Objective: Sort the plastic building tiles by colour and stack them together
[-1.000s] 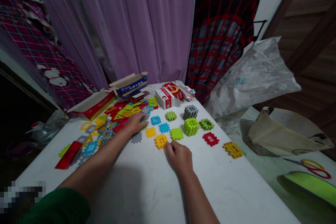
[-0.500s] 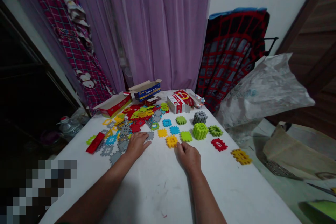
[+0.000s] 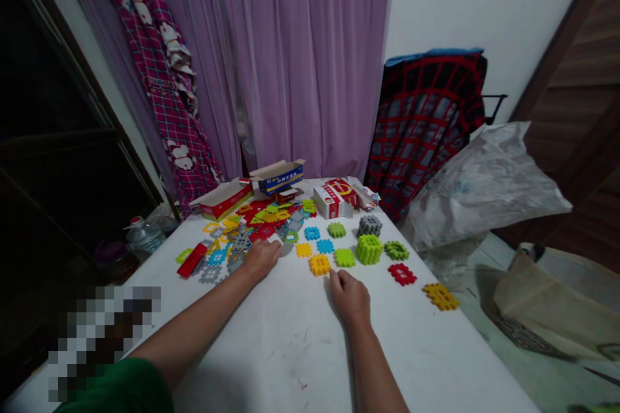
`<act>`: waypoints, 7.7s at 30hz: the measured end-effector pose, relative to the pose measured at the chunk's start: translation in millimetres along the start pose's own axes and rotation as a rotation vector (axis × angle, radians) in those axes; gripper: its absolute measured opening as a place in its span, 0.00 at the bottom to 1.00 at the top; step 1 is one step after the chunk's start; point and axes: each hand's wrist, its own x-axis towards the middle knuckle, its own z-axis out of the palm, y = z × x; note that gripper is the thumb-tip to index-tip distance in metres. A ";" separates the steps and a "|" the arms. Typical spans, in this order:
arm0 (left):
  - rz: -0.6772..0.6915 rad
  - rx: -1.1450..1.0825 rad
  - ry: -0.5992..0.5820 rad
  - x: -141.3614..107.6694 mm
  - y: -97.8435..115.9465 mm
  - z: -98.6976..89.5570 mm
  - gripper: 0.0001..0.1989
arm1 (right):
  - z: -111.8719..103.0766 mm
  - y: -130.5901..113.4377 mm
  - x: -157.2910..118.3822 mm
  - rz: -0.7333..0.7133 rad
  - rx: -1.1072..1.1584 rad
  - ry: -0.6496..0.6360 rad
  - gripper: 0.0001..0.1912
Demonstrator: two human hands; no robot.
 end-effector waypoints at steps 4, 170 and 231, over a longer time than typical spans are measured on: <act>-0.038 -0.043 0.006 7.9 -4.9 9.1 0.14 | 0.0 -1.1 2.4 0.031 0.020 -0.002 0.25; -0.202 -0.907 -0.349 45.5 -25.8 28.9 0.19 | 5.4 -2.8 18.6 0.214 0.485 0.368 0.28; 0.050 -0.411 -0.018 0.9 71.2 16.9 0.22 | 2.1 -3.3 20.4 0.268 0.519 0.402 0.28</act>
